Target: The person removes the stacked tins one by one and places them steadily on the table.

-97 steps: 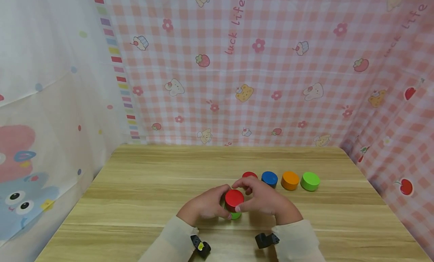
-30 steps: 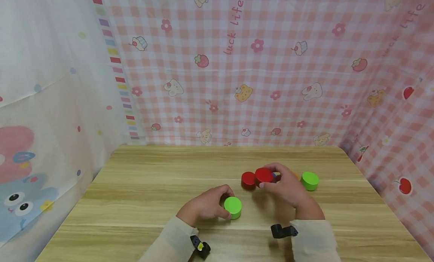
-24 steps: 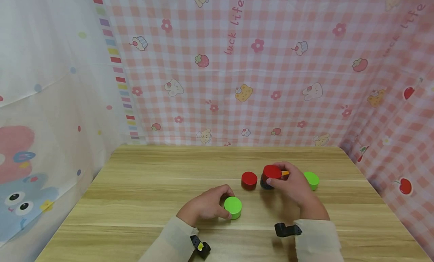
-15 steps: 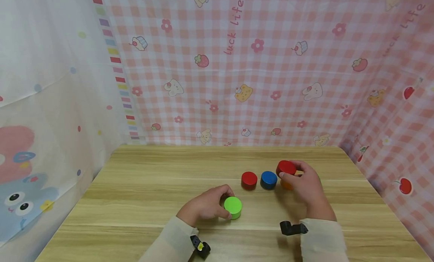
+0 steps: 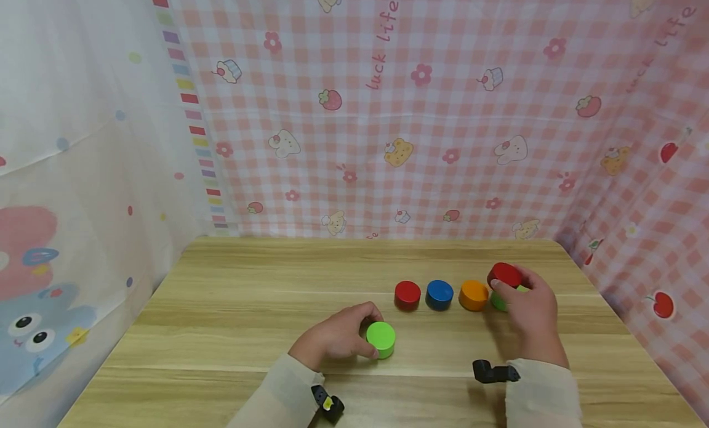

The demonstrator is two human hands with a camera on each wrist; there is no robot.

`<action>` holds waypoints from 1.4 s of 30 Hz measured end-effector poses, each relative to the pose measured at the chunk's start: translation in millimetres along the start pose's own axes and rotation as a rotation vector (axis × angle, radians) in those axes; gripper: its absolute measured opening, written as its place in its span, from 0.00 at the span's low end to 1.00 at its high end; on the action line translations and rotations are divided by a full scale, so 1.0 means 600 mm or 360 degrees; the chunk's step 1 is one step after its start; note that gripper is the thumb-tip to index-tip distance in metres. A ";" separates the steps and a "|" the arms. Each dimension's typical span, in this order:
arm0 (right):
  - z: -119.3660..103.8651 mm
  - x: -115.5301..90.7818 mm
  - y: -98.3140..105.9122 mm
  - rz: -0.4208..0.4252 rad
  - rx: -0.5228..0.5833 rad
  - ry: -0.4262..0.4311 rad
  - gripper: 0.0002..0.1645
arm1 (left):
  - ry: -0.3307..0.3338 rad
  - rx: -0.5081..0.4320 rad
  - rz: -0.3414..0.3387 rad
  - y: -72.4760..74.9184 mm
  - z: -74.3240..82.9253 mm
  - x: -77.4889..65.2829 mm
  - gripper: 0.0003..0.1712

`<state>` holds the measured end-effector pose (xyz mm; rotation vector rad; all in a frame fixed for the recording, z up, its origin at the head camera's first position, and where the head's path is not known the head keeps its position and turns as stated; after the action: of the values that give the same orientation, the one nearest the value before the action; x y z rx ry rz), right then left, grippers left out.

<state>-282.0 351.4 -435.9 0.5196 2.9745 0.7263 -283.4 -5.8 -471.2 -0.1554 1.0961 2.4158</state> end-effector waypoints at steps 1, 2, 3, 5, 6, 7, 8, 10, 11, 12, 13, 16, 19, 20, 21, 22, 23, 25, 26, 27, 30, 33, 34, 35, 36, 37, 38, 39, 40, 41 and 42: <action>0.002 0.001 0.003 0.0017 0.0006 -0.0012 0.48 | 0.0001 0.0000 0.0000 0.000 0.000 0.000 0.27; 0.005 0.001 0.006 0.0030 0.0015 -0.0026 0.49 | 0.0006 0.0000 -0.0001 0.000 0.000 0.000 0.27; 0.007 0.001 0.009 0.0046 0.0028 -0.0046 0.49 | 0.0008 0.0002 -0.0001 0.000 0.000 0.001 0.27; 0.012 0.002 0.014 0.0093 0.0053 -0.0087 0.50 | 0.0012 0.0001 -0.0002 0.000 0.000 0.001 0.27; 0.014 0.002 0.017 0.0123 0.0065 -0.0108 0.51 | 0.0014 0.0002 -0.0002 0.001 0.000 0.001 0.27; 0.016 0.003 0.020 0.0153 0.0071 -0.0125 0.51 | 0.0018 0.0001 -0.0003 0.001 0.000 0.001 0.27; 0.019 0.003 0.023 0.0180 0.0079 -0.0143 0.51 | 0.0023 0.0001 -0.0004 0.000 0.000 0.001 0.26; 0.026 0.004 0.029 0.0241 0.0083 -0.0168 0.51 | 0.0028 0.0000 -0.0008 0.000 0.001 0.001 0.26; 0.030 0.005 0.032 0.0261 0.0107 -0.0185 0.51 | 0.0031 -0.0001 -0.0010 0.000 0.001 0.002 0.26; 0.034 0.005 0.035 0.0280 0.0122 -0.0198 0.51 | 0.0034 -0.0001 -0.0011 0.000 0.001 0.001 0.26; 0.037 0.005 0.037 0.0298 0.0139 -0.0211 0.52 | 0.0037 -0.0002 -0.0012 0.000 0.001 0.001 0.26; 0.049 0.007 0.041 0.0342 0.0174 -0.0243 0.53 | 0.0039 0.0000 -0.0009 0.001 0.002 0.000 0.26; 0.058 0.008 0.043 0.0377 0.0171 -0.0260 0.53 | 0.0040 -0.0001 -0.0006 0.002 0.002 -0.001 0.26; 0.061 0.009 0.043 0.0384 0.0168 -0.0264 0.53 | 0.0038 0.0000 -0.0005 0.002 0.002 -0.001 0.26; 0.063 0.009 0.043 0.0387 0.0159 -0.0268 0.53 | 0.0036 -0.0001 -0.0004 0.002 0.002 -0.001 0.26; 0.065 0.009 0.043 0.0387 0.0154 -0.0269 0.53 | 0.0033 0.0000 -0.0003 0.002 0.001 -0.001 0.26; 0.067 0.008 0.043 0.0389 0.0154 -0.0272 0.53 | 0.0031 -0.0001 -0.0004 0.002 0.001 -0.001 0.26; 0.070 0.007 0.042 0.0388 0.0158 -0.0284 0.53 | 0.0022 0.0000 -0.0001 0.002 0.000 0.000 0.27; 0.071 0.006 0.042 0.0390 0.0159 -0.0289 0.53 | 0.0020 -0.0002 0.0000 0.002 0.000 0.000 0.27; 0.073 0.005 0.041 0.0398 0.0160 -0.0291 0.53 | 0.0019 -0.0002 0.0000 0.002 0.000 0.000 0.27; 0.076 0.002 0.040 0.0425 0.0167 -0.0298 0.53 | 0.0017 0.0001 0.0002 0.001 -0.002 0.001 0.27; 0.080 0.000 0.038 0.0450 0.0172 -0.0290 0.53 | 0.0022 0.0006 0.0000 0.000 -0.002 0.001 0.27; 0.081 0.000 0.038 0.0454 0.0170 -0.0288 0.53 | 0.0024 0.0006 -0.0001 0.001 -0.001 0.001 0.27; 0.082 0.001 0.038 0.0460 0.0168 -0.0285 0.52 | 0.0027 0.0005 -0.0002 0.001 -0.001 0.001 0.27; 0.084 0.001 0.037 0.0462 0.0166 -0.0287 0.53 | 0.0030 0.0003 -0.0004 0.001 -0.001 0.001 0.27; 0.086 0.002 0.037 0.0465 0.0161 -0.0283 0.53 | 0.0031 0.0001 -0.0005 0.001 -0.001 0.001 0.27; 0.088 0.003 0.037 0.0467 0.0142 -0.0275 0.52 | 0.0033 -0.0002 -0.0007 0.001 -0.001 0.000 0.27; 0.089 0.004 0.037 0.0470 0.0127 -0.0269 0.52 | 0.0034 -0.0004 -0.0008 0.001 -0.001 0.000 0.27; 0.091 0.005 0.037 0.0475 0.0118 -0.0263 0.52 | 0.0035 -0.0005 -0.0007 0.001 -0.001 0.000 0.27; 0.093 0.007 0.037 0.0478 0.0108 -0.0256 0.52 | 0.0034 -0.0007 -0.0007 0.001 -0.001 0.000 0.27; 0.095 0.008 0.036 0.0482 0.0097 -0.0247 0.52 | 0.0033 -0.0008 -0.0008 0.000 -0.001 0.000 0.27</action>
<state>-273.0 396.4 -476.7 0.9967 2.8110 0.5812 -283.7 -6.2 -471.3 -0.1847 1.0977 2.4177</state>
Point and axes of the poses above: each hand's wrist, its own x-axis towards the middle knuckle, its own y-axis out of the back of the hand, z = x × y, the point moved 2 cm from there along x, towards the middle knuckle, and after that the axes turned 11 degrees about y, right-handed, at the moved point
